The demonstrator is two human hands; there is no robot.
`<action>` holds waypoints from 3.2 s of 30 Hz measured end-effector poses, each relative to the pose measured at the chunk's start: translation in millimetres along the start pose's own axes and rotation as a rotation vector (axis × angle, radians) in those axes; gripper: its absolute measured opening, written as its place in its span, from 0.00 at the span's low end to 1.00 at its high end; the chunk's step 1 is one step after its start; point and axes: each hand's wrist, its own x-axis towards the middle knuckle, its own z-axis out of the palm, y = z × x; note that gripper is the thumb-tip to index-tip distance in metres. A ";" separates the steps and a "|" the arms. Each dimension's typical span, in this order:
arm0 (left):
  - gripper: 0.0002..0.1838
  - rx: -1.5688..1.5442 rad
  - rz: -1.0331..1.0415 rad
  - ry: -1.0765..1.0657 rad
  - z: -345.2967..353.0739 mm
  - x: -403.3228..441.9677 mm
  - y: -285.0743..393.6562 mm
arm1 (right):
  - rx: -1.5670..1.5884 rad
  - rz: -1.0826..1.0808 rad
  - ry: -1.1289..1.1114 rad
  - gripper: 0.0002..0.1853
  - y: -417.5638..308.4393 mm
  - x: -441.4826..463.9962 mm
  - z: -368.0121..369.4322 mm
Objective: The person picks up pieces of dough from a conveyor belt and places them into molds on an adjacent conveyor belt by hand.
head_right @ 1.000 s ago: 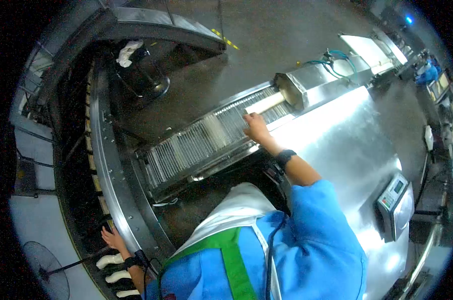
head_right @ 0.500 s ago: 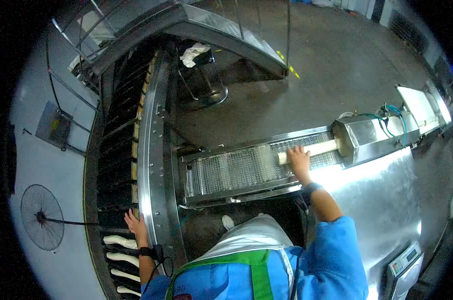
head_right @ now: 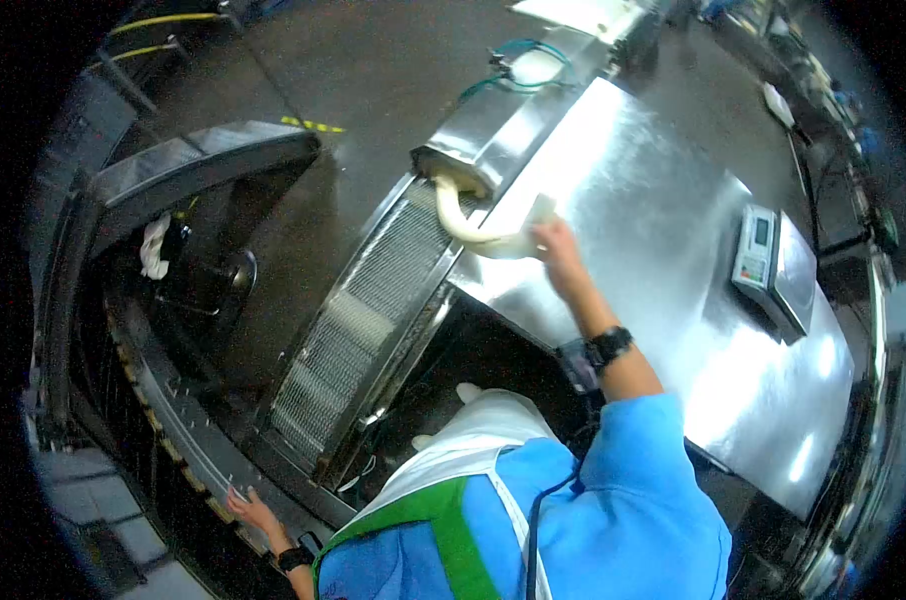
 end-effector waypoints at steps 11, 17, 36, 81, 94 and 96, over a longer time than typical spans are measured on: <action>0.27 -0.086 0.177 -0.147 12.2 1.6 85.4 | -0.103 0.214 0.694 0.21 46.8 26.9 -256.3; 0.27 -0.218 0.108 -0.136 0.4 -23.0 65.3 | -1.051 0.117 0.548 0.40 45.0 100.6 -238.8; 0.23 -0.180 0.061 -0.173 3.7 -33.3 61.5 | -1.981 -0.188 0.129 0.14 18.4 72.2 -153.8; 0.22 -0.485 0.710 -0.750 83.8 -59.6 289.5 | -0.078 0.032 0.358 0.29 -21.8 -76.1 -151.9; 0.20 -0.396 0.750 -0.950 102.8 -170.8 321.4 | -1.894 -0.555 -0.067 0.36 26.2 -59.9 -237.5; 0.20 -0.352 0.665 -1.005 102.5 -167.2 319.1 | -2.060 -0.344 -0.194 0.35 10.6 -44.2 -243.9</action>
